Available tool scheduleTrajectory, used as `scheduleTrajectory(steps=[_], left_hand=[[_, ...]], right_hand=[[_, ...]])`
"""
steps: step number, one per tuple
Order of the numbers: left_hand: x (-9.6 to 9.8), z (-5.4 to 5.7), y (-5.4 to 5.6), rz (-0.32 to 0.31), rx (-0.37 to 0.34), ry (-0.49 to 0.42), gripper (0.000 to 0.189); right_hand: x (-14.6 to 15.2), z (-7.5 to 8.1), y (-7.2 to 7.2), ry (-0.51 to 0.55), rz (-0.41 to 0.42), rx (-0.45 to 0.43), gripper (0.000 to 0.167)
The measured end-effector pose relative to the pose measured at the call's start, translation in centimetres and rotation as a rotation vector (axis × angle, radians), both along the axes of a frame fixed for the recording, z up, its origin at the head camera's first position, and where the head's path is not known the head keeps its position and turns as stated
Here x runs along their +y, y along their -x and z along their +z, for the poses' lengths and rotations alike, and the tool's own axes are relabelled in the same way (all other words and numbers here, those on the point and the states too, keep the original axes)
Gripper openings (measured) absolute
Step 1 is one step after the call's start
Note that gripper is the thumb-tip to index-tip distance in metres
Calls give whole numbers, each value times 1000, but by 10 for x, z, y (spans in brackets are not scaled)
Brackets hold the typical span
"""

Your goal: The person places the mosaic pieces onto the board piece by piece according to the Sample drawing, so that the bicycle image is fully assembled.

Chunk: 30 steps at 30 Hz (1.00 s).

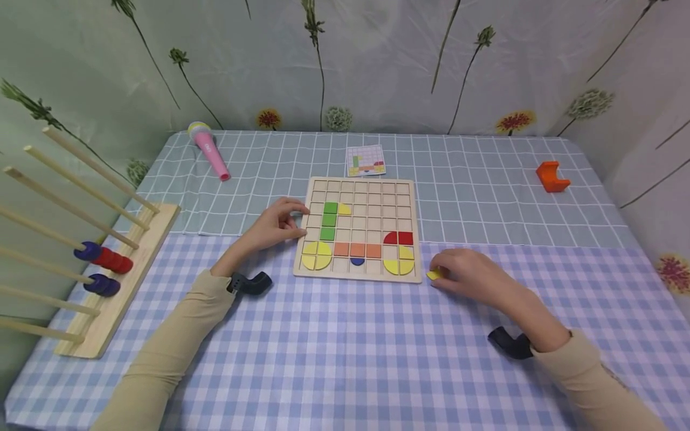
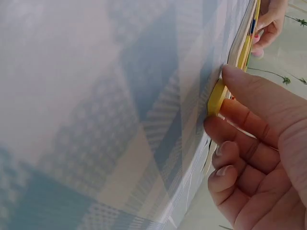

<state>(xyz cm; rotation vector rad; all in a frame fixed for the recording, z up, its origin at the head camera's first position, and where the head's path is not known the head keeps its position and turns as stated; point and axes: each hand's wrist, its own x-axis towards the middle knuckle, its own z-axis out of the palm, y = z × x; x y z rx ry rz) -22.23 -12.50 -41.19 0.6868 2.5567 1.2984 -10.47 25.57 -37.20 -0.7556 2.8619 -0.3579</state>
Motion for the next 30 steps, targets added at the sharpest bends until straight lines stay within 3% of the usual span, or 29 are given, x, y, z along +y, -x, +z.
scheduleTrajectory(steps=[10, 20, 30], left_hand=[[2, 2, 0, -4, -1, 2, 42], [1, 4, -1, 0, -9, -5, 42], [1, 3, -2, 12, -10, 7, 42]], right_hand=[[4, 1, -5, 5, 70, 37, 27], [1, -1, -4, 45, -11, -28, 28], [-14, 4, 3, 125, -2, 42, 32]])
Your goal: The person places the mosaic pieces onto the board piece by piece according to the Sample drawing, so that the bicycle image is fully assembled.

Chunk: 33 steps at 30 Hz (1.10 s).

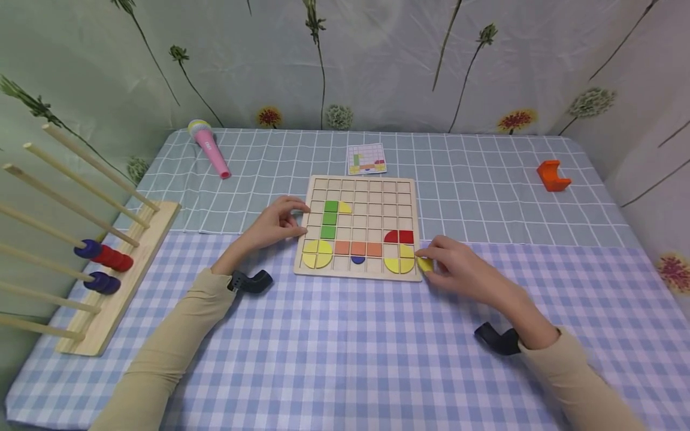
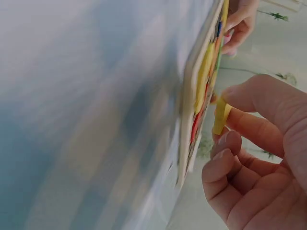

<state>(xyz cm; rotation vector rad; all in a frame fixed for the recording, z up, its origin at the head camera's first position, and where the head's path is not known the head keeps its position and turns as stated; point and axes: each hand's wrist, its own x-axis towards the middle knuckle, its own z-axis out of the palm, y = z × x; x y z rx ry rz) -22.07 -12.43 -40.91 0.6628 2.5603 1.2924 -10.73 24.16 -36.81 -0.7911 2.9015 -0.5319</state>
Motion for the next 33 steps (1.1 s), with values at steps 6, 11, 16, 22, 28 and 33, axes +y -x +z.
scheduleTrajectory(steps=[6, 11, 16, 22, 28, 33], left_hand=[[-1, 0, 0, 4, -3, 1, 42], [0, -1, 0, -1, 0, 5, 42], [0, -1, 0, 0, 5, 5, 43], [0, 1, -1, -1, 13, 3, 42], [1, 0, 0, 0, 15, -2, 42], [0, 0, -1, 5, 15, -4, 42]], right_hand=[[-21, 1, 12, 62, 10, 19, 30], [-36, -5, 19, 129, -41, 8, 25], [-50, -6, 27, 149, -158, -92, 21], [-60, -5, 34, 157, -216, -160, 22], [-63, -6, 36, 137, -242, -156, 17], [-61, -4, 36, 146, -245, -155, 8]])
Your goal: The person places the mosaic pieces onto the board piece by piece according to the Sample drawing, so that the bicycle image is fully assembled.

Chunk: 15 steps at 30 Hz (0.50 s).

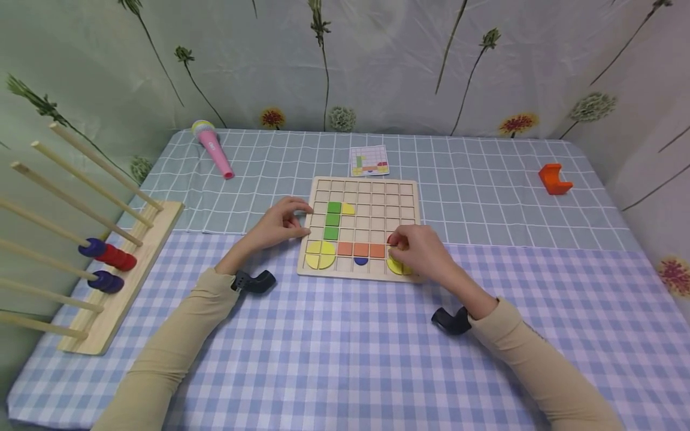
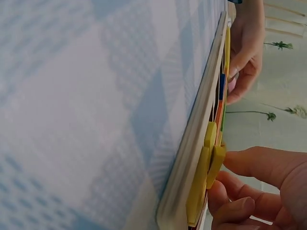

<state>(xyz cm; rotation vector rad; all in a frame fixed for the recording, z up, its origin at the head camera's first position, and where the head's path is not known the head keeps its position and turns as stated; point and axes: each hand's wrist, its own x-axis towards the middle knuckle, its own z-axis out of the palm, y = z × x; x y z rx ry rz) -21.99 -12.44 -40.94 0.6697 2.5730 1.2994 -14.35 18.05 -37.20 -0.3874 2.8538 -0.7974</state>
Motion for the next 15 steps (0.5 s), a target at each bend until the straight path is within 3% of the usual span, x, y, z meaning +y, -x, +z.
scheduleTrajectory(steps=[4, 12, 15], left_hand=[[1, 0, 0, -4, -1, 1, 42], [2, 0, 1, -6, 1, -11, 42], [1, -1, 1, 0, -1, -7, 42]], right_hand=[[9, 2, -1, 15, 62, 17, 9], [26, 2, -4, -14, 312, 40, 26], [27, 1, -4, -34, 336, 57, 26]])
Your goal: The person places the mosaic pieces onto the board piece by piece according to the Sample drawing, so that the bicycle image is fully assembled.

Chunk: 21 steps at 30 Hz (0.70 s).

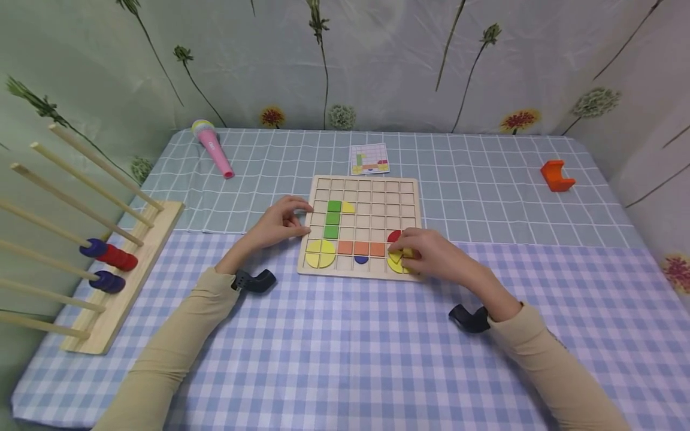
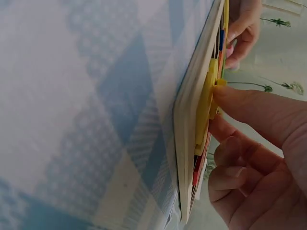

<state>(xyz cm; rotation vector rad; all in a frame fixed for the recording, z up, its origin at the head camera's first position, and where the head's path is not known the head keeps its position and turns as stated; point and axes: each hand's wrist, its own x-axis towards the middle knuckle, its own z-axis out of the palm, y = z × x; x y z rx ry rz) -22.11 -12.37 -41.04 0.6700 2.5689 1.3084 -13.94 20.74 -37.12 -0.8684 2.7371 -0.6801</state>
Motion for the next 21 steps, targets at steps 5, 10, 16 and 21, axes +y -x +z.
scheduleTrajectory(steps=[5, 10, 16, 21], left_hand=[[0, 0, 0, 1, -7, 5, 41], [0, 0, -1, -4, -1, 5, 42], [1, 0, 0, -5, -9, 5, 41], [0, 1, 0, -2, -5, 12, 41]], right_hand=[[-3, -1, 4, -45, -8, 28, 22], [-7, -2, 9, -41, -3, 48, 18], [-10, -4, 12, -14, 66, 85, 20], [-11, -3, 13, -19, 61, 64, 16]])
